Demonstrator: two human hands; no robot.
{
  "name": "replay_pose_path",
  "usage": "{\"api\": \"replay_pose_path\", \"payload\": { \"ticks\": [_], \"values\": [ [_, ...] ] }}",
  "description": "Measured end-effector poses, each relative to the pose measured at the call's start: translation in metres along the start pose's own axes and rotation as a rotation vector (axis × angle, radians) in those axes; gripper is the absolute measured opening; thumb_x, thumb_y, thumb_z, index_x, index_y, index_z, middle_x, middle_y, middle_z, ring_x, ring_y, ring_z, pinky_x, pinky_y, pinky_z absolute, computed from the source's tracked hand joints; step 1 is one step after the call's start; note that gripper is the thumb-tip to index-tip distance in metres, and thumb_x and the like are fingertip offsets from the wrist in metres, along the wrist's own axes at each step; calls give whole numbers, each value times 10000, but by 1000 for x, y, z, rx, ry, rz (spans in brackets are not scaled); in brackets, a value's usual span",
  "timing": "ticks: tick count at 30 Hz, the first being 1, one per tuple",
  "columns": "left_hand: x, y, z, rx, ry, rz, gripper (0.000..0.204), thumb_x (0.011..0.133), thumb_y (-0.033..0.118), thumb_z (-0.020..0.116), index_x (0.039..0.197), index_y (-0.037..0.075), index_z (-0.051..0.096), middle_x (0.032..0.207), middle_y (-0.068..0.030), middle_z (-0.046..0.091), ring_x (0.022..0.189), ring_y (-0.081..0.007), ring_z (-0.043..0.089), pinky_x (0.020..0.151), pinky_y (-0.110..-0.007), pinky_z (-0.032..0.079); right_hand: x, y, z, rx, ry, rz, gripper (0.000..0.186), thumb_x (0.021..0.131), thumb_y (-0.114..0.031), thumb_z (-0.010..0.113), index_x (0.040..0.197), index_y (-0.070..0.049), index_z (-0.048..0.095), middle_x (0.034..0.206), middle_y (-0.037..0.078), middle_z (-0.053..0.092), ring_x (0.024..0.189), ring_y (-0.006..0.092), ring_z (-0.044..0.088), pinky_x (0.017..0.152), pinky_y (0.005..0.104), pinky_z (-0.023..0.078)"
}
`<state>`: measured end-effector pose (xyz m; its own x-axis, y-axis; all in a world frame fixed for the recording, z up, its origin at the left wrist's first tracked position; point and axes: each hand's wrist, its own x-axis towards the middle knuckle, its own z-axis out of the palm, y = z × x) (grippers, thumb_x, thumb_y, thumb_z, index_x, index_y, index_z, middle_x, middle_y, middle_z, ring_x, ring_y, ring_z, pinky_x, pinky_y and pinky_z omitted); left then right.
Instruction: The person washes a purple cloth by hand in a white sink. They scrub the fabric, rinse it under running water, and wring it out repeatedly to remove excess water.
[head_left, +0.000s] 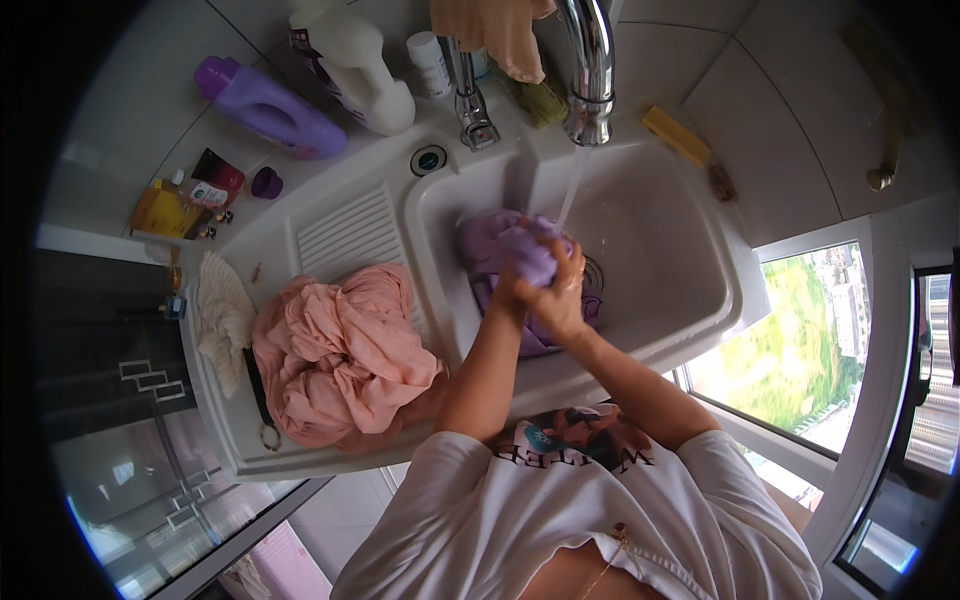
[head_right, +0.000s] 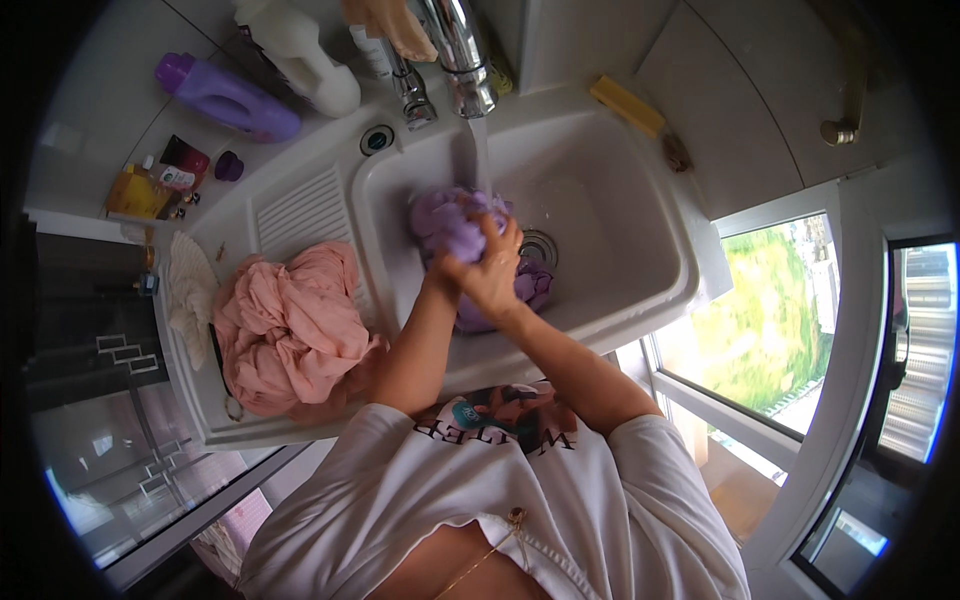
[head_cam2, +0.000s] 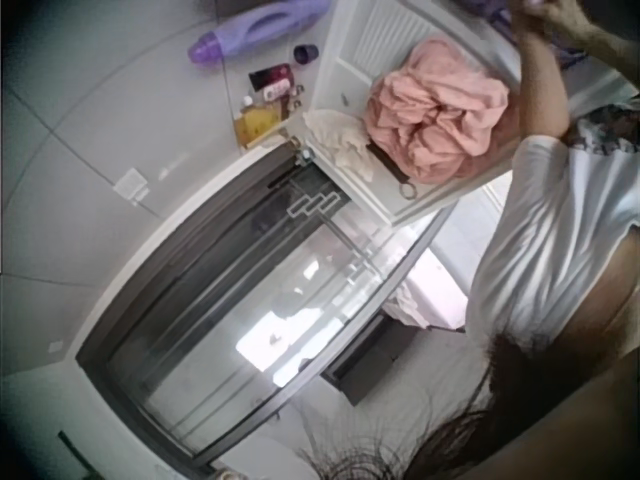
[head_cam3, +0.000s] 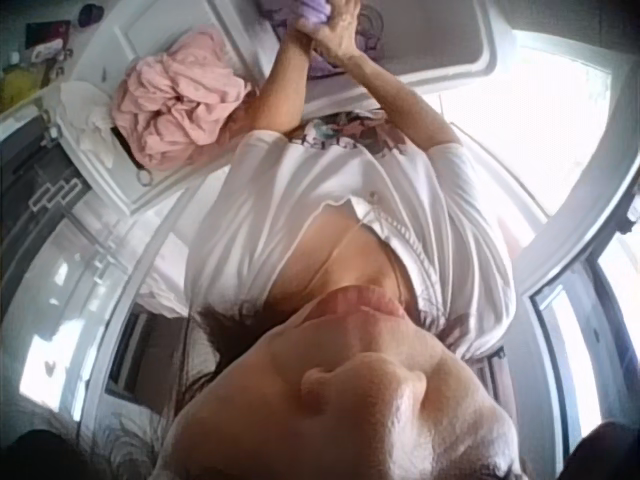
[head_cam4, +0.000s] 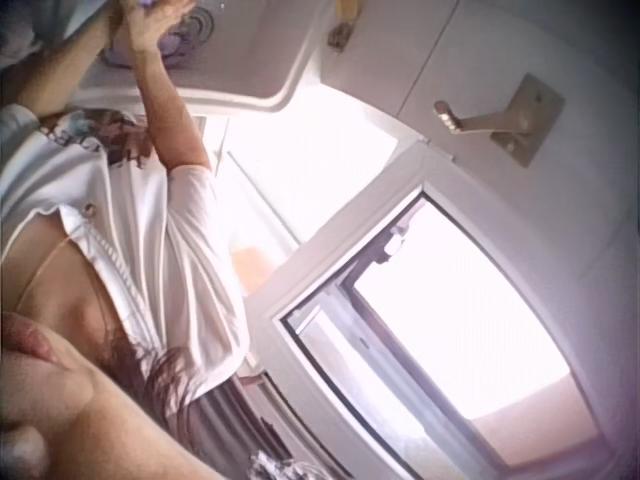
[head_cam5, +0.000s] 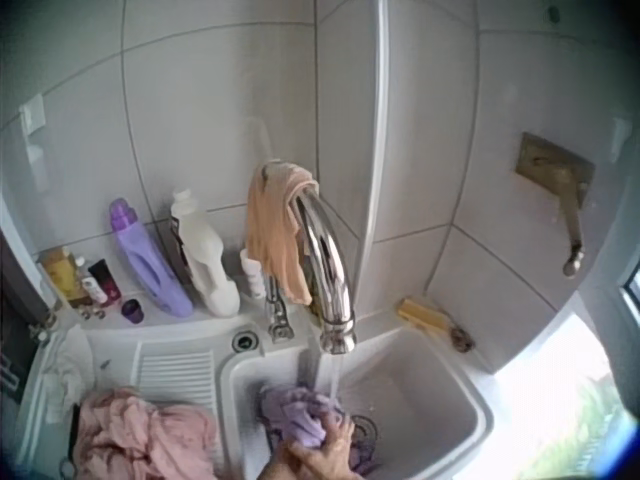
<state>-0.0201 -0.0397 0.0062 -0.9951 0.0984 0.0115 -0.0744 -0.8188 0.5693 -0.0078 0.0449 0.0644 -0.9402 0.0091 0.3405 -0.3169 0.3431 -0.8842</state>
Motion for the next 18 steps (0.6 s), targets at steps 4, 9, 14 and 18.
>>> {"api": "replay_pose_path", "payload": {
  "ticks": [4, 9, 14, 18],
  "values": [
    [-32, 31, 74, -482, 172, -172, 329, 877, 464, 496, 1079, 209, 550, 939, -24, 553, 833, -255, 533, 776, -389, 448, 7, -23, 1, -278, -72, -109, 452, 610, -305, 708, 953, -31, 603, 968, 225, 569, 877, 408, 548, 792, 438, 457],
    [-17, -10, 35, -208, 579, -442, 490, 953, 477, 362, 1227, 90, 483, 1234, -128, 516, 1123, -314, 497, 939, -543, 396, 62, 31, 5, -82, -217, 430, 407, 623, -301, 715, 887, -22, 580, 1019, 236, 540, 970, 440, 505, 831, 458, 431],
    [-8, 33, 73, -417, 552, -284, 585, 903, 571, 416, 1144, 50, 528, 1127, -140, 557, 930, -308, 589, 861, -458, 475, 40, 34, -9, 9, -225, 354, 549, 623, -222, 702, 1116, -48, 536, 1117, 219, 515, 1041, 418, 493, 919, 442, 424],
    [-13, 33, 41, -486, 162, -347, 590, 866, 607, 437, 946, 35, 557, 974, -134, 583, 978, -291, 551, 885, -402, 441, -2, -32, -19, -115, -112, -128, 472, 601, -242, 701, 1035, -98, 585, 1099, 182, 517, 993, 393, 488, 882, 482, 368]
  ]
}}
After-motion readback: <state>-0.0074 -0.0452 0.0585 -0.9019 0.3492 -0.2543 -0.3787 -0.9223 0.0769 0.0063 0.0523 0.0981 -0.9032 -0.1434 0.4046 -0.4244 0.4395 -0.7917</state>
